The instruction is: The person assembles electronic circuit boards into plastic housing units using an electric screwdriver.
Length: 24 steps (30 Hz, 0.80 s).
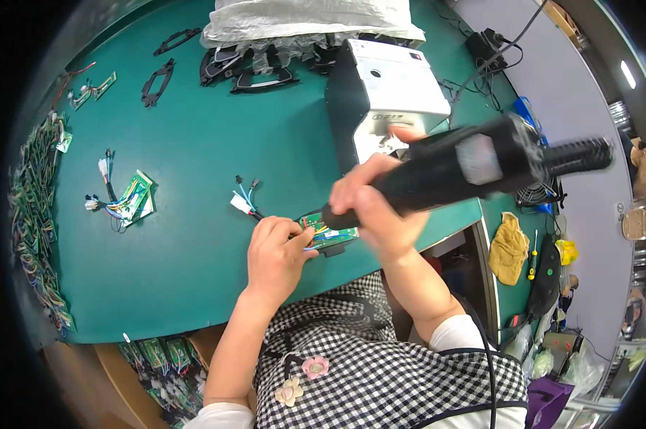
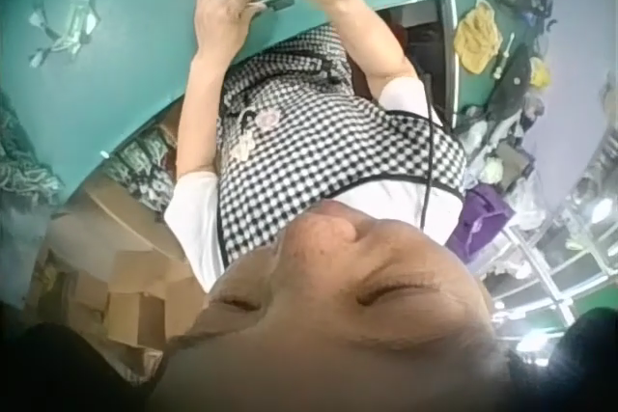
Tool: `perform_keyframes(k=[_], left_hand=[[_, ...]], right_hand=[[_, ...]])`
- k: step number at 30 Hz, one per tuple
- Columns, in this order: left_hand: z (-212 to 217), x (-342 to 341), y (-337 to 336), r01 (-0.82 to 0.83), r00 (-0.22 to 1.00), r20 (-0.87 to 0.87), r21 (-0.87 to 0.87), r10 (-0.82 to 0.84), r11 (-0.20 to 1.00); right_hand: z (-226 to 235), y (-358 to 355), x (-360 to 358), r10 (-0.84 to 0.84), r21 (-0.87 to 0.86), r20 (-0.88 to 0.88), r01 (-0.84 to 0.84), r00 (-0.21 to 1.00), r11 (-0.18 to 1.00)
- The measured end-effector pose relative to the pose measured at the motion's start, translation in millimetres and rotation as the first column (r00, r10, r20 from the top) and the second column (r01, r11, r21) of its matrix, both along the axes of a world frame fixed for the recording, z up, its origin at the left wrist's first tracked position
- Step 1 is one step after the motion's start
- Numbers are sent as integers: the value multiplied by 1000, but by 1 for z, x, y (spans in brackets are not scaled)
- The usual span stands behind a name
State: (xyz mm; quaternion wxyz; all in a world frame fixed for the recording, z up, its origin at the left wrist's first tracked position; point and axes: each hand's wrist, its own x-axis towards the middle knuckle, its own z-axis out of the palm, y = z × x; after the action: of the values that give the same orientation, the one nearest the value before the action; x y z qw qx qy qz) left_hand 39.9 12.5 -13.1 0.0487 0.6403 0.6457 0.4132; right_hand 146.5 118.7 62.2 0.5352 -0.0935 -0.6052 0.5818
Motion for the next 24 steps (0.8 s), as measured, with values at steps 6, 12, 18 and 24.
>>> perform_keyframes(k=[6, 12, 18, 24], left_hand=[[1, 2, 1, 4, 999, 34, -5, -4, 1000], [1, 2, 1, 1, 999, 43, -15, -1, 1000], [-1, 4, 4, -5, 999, 39, -22, 6, 1000], [0, 5, 4, 34, 999, 20, -58, -33, 998]], right_hand=[[-11, 0, -24, 72, -29, 80, -70, 994, 997], [-11, 3, -36, 118, -76, 284, -100, 951, 992], [-10, 13, -42, 163, 134, 316, -214, 935, 968], [-8, 4, -25, 83, -36, 322, -76, 943, 996]])
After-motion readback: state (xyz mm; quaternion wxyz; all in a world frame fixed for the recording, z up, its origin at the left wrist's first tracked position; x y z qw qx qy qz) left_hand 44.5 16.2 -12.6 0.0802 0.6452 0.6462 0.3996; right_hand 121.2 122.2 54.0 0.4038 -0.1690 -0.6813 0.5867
